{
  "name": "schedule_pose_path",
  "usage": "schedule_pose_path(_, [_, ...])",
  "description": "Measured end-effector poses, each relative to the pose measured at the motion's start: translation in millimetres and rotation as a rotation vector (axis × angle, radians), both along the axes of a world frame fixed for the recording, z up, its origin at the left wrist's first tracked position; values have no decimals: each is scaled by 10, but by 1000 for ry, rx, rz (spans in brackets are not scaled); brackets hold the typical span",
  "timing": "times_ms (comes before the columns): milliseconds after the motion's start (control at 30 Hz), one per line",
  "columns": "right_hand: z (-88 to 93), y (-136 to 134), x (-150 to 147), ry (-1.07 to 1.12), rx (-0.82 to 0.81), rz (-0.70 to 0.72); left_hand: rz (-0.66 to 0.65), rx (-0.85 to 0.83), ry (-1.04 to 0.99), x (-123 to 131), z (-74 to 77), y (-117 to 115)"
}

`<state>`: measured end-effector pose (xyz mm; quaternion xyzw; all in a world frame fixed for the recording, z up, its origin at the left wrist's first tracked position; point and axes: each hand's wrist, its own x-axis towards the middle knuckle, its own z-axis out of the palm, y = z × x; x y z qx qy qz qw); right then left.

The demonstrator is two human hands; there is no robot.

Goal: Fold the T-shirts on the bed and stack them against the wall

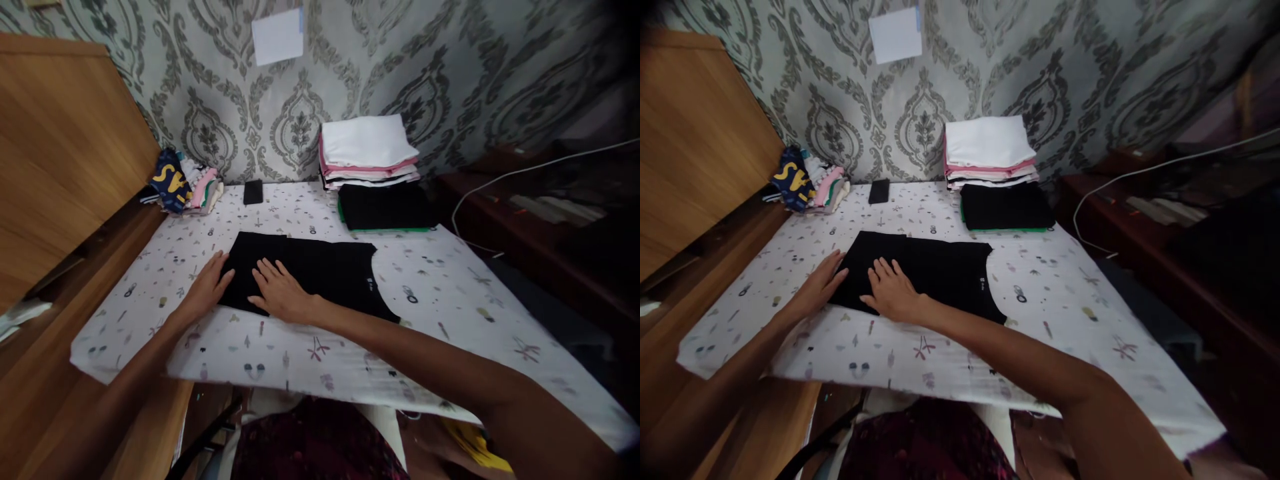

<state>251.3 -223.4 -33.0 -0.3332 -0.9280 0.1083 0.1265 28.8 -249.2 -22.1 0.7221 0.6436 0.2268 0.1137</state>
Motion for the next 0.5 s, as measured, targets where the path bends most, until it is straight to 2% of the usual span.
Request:
schedule_pose_path(100, [20,-107,9,12,10,6,-163,-22,132,151,1,163])
schedule_pose_path(200, [16,-201,14,7,20,55,-289,-106,225,289,-23,427])
schedule_pose_path(367, [-44,-284,18,7,30,50,-312,-159,317,372,-68,893])
schedule_pose_path(500, [-37,-282,29,13,24,54,-266,-121,316,443,-85,1102])
